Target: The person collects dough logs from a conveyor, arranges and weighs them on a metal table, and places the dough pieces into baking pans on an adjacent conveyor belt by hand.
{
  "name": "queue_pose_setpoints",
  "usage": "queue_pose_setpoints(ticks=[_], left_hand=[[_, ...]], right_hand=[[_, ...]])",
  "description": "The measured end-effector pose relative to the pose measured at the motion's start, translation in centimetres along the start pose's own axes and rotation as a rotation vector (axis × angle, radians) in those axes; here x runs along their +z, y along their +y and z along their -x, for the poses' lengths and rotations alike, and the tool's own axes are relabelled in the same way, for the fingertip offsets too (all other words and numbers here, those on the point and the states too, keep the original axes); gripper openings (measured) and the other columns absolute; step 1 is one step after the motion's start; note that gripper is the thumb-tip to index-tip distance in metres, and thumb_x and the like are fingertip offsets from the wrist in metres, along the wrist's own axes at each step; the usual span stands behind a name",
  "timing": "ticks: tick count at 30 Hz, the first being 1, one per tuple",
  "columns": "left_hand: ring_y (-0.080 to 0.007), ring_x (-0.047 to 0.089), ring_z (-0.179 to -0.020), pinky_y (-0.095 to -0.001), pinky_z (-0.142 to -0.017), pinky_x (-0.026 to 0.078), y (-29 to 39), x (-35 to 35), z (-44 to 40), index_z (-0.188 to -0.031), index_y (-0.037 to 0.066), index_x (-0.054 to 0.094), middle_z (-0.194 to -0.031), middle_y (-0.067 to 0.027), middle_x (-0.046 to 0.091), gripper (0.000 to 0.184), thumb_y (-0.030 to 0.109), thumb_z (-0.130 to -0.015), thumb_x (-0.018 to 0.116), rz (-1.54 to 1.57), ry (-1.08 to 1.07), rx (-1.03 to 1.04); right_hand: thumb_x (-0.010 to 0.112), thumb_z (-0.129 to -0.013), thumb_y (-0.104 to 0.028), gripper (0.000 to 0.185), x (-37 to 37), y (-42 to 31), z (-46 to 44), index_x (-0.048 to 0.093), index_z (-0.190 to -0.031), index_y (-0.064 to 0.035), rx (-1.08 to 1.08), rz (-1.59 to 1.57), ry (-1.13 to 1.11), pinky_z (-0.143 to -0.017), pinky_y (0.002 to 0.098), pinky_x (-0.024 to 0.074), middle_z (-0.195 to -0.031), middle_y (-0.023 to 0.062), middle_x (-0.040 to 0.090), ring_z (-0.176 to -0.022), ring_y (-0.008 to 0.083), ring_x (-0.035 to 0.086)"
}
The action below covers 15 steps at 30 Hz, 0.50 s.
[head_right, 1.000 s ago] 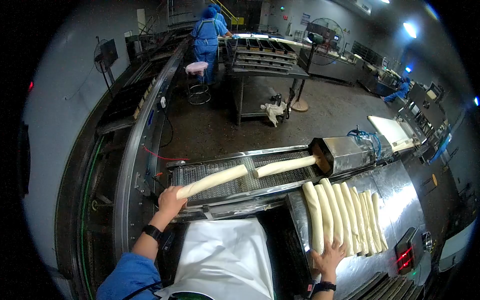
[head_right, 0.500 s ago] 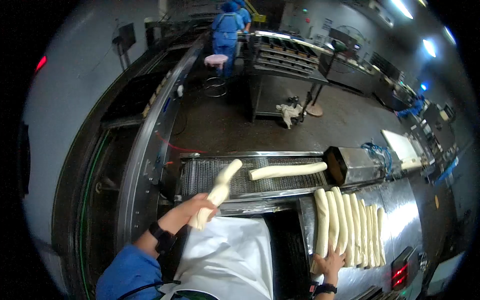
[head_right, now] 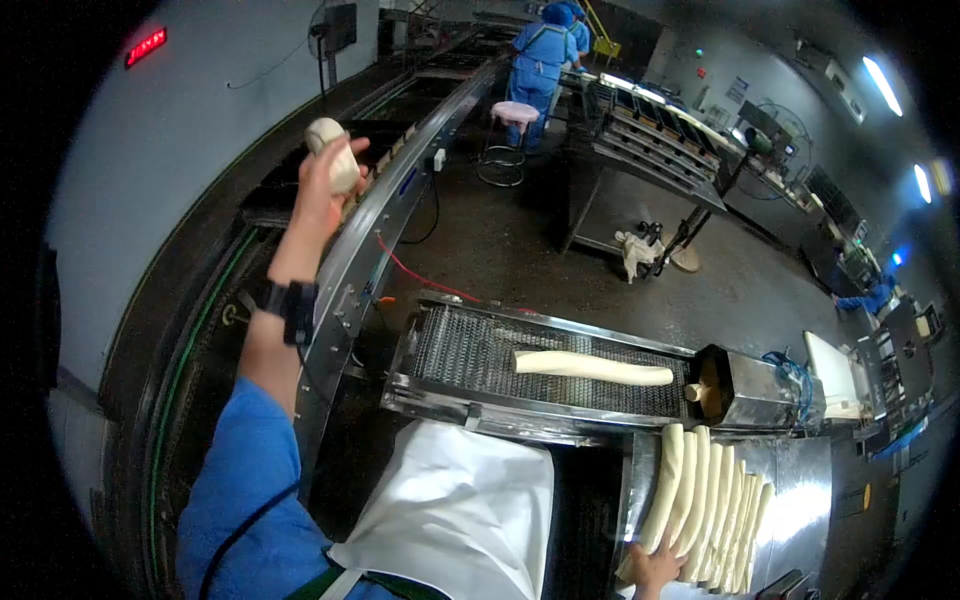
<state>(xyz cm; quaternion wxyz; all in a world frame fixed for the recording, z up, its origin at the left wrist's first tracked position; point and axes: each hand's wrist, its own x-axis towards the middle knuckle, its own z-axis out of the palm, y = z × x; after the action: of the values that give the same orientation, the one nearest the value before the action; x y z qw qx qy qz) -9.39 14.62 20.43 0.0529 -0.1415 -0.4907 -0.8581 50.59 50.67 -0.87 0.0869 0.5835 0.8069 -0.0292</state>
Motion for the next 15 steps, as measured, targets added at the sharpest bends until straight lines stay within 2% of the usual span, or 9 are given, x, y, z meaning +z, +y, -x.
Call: queue_pose_setpoints(ticks=[2, 4, 7, 9, 10, 11, 12, 14, 15], left_hand=[[-0.017, 0.061, -0.076, -0.0256, -0.063, 0.053, 0.2, -1.8, -2.0, -0.115, -0.001, 0.051, -0.096, -0.0115, 0.061, 0.039, 0.026, -0.088, 0.062, -0.021, 0.023, -0.015], [-0.0173, 0.062, -0.075, -0.0245, -0.062, 0.052, -2.5, -3.3, -3.4, -0.109, -0.001, 0.053, -0.094, -0.0114, 0.062, 0.035, 0.025, -0.088, 0.062, 0.076, 0.22, 0.017], [-0.015, 0.061, -0.076, -0.0274, -0.069, 0.05, -5.9, -1.7, 0.6, -0.103, 0.002, 0.059, -0.083, -0.0067, 0.064, 0.027, 0.016, -0.081, 0.065, -0.253, -0.019, -0.15], [-0.0132, 0.059, -0.072, -0.0269, -0.064, 0.047, -11.3, -0.7, 4.3, -0.095, 0.004, 0.06, -0.082, -0.0046, 0.063, 0.019, 0.016, -0.081, 0.064, -0.338, -0.227, -0.23], [-0.0133, 0.06, -0.071, -0.0278, -0.064, 0.047, -14.8, -0.9, 5.2, -0.094, 0.004, 0.061, -0.084, -0.007, 0.065, 0.019, 0.015, -0.08, 0.063, -0.727, -0.51, -0.146], [-0.0176, 0.061, -0.073, -0.0311, -0.066, 0.047, -17.9, -0.1, 7.5, -0.095, 0.003, 0.062, -0.087, -0.0103, 0.065, 0.021, 0.017, -0.079, 0.063, -0.982, -0.596, 0.006], [-0.0259, 0.064, -0.084, -0.0358, -0.073, 0.049, -18.9, 1.4, 10.5, -0.103, 0.002, 0.061, -0.093, -0.0147, 0.067, 0.03, 0.021, -0.08, 0.062, -1.005, -0.678, -0.207], [-0.0342, 0.057, -0.112, -0.0386, -0.095, 0.045, -22.7, 2.4, 14.9, -0.129, 0.0, 0.05, -0.123, -0.0245, 0.056, 0.058, 0.026, -0.08, 0.065, -1.207, -0.881, -0.057], [-0.0362, 0.056, -0.111, -0.0397, -0.096, 0.045, -23.2, 3.3, 16.5, -0.13, -0.002, 0.048, -0.123, -0.0248, 0.056, 0.061, 0.027, -0.08, 0.066, -1.187, -0.966, -0.03]], right_hand=[[0.07, -0.064, -0.044, 0.092, -0.4, -0.5, 0.3, 0.028, -0.146, -0.0351, 0.004, 0.008, -0.008, -0.1, 0.0593, 0.0347, -0.147, 0.0186, 0.033, -0.129, 0.0545, 0.027], [0.07, -0.064, -0.044, 0.092, -0.5, -0.9, 0.1, 0.029, -0.146, -0.0343, 0.012, 0.012, -0.012, -0.1, 0.0594, 0.035, -0.147, 0.0185, 0.033, -0.129, 0.0548, 0.027], [0.07, -0.064, -0.043, 0.092, -0.4, -0.8, 0.0, 0.03, -0.146, -0.0324, 0.034, 0.053, -0.011, -0.099, 0.0597, 0.0353, -0.147, 0.0178, 0.033, -0.129, 0.0549, 0.027], [0.071, -0.063, -0.043, 0.092, -0.2, -0.5, 0.0, 0.031, -0.145, -0.0314, 0.014, 0.014, 0.002, -0.099, 0.0609, 0.0343, -0.147, 0.0166, 0.033, -0.129, 0.0554, 0.027], [0.071, -0.063, -0.043, 0.092, 0.4, 0.0, -0.1, 0.031, -0.145, -0.0314, 0.02, 0.015, -0.001, -0.099, 0.0609, 0.0343, -0.147, 0.0166, 0.033, -0.129, 0.0554, 0.027], [0.07, -0.061, -0.047, 0.093, 1.4, 0.6, -0.5, 0.032, -0.145, -0.0325, -0.017, 0.002, 0.054, -0.097, 0.0628, 0.0342, -0.144, 0.0174, 0.036, -0.128, 0.0557, 0.027], [0.069, -0.06, -0.051, 0.095, 2.0, 1.1, -0.7, 0.032, -0.145, -0.0335, -0.051, -0.012, 0.111, -0.095, 0.0646, 0.034, -0.141, 0.0182, 0.039, -0.127, 0.0561, 0.027], [0.07, -0.06, -0.051, 0.094, 1.6, 0.9, -0.4, 0.033, -0.145, -0.0338, -0.071, -0.023, 0.114, -0.094, 0.0645, 0.0344, -0.14, 0.0176, 0.04, -0.127, 0.0554, 0.027], [0.07, -0.06, -0.05, 0.093, 1.4, 0.7, -0.2, 0.033, -0.144, -0.034, -0.083, -0.036, 0.12, -0.094, 0.0642, 0.0345, -0.14, 0.0175, 0.04, -0.127, 0.0553, 0.027]])
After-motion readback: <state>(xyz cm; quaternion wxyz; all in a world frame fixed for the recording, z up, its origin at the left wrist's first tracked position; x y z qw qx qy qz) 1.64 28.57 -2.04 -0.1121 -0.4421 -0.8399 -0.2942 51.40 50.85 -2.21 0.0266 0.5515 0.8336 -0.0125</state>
